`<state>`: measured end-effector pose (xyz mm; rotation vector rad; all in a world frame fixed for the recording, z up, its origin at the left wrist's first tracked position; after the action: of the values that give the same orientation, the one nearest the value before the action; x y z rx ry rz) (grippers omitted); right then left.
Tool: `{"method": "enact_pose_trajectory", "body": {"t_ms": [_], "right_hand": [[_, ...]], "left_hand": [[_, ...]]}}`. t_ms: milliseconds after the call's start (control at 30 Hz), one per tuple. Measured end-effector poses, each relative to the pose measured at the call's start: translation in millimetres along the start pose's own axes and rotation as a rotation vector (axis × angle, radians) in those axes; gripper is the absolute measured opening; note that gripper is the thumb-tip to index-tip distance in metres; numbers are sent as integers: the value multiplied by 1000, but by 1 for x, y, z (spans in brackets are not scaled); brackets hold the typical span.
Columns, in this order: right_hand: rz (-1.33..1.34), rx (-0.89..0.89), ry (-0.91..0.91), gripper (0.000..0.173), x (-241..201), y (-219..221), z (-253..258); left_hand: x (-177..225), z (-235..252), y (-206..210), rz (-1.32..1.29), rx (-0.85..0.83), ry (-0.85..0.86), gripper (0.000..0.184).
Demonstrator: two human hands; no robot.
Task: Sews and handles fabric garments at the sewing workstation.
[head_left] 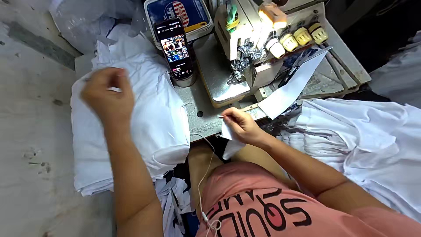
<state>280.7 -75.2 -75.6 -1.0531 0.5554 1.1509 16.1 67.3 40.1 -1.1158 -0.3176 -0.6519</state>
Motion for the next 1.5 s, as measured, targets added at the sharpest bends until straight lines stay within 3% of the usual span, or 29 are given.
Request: {"method": "enact_pose_trajectory", "body": {"t_ms": [100,167,267,400,500,667,767,867,933,1000,1100,1200,1267,1333,1400,1500], "right_hand": [[-82,-168,-144,16,-21,31,37],[-156,-280,-165,20,-21,55,65],[-359,-497,-92,27,-5,92,109],[-572,-772,90,25,13,125,156],[-666,-772,95,25,28,144,182],[-707,-623,4,34,56,161,201],[-710,-484,-99,34,58,160,204],[-684,-454,-85,35,50,155,210],[-595,-496,-53,36,44,152,212],[-428,-513,-66,35,33,154,209],[-31,-379,-173,25,-8,153,198],[321,-258,-207,20,-59,128,165],[413,-204,-154,18,-66,102,134],[470,-113,-51,18,-48,71,100],[522,-2,104,18,-17,40,62],[526,147,357,17,27,3,2]], "left_hand": [[-30,11,90,257,-392,-200,57],[-50,11,130,485,-519,-283,56],[-64,13,159,676,-534,-306,29],[-72,21,158,674,-501,-327,27],[-82,23,150,497,-382,-374,37],[-95,26,116,152,-157,-521,45],[-107,28,72,128,-74,-389,45],[-114,16,27,265,-121,-176,34],[-130,4,1,275,-153,-66,27],[-157,-4,-26,56,-129,-38,30],[-176,2,-63,-402,109,-155,30],[-132,28,-84,-265,275,-87,32],[-66,49,-69,-165,212,132,33],[2,61,-29,-64,13,350,34],[64,55,27,36,-227,265,39],[97,42,122,92,-540,166,30]]}}
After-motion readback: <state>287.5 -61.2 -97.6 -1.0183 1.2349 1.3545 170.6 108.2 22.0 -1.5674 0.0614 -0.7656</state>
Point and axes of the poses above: each hand's wrist, its own z-axis towards the middle knuckle, its own y-axis out of the palm, x = y × z, the point moved 8 cm from there along z, towards the middle knuckle, and after that the axes turned 9 degrees about -y, right-handed, at the moved point
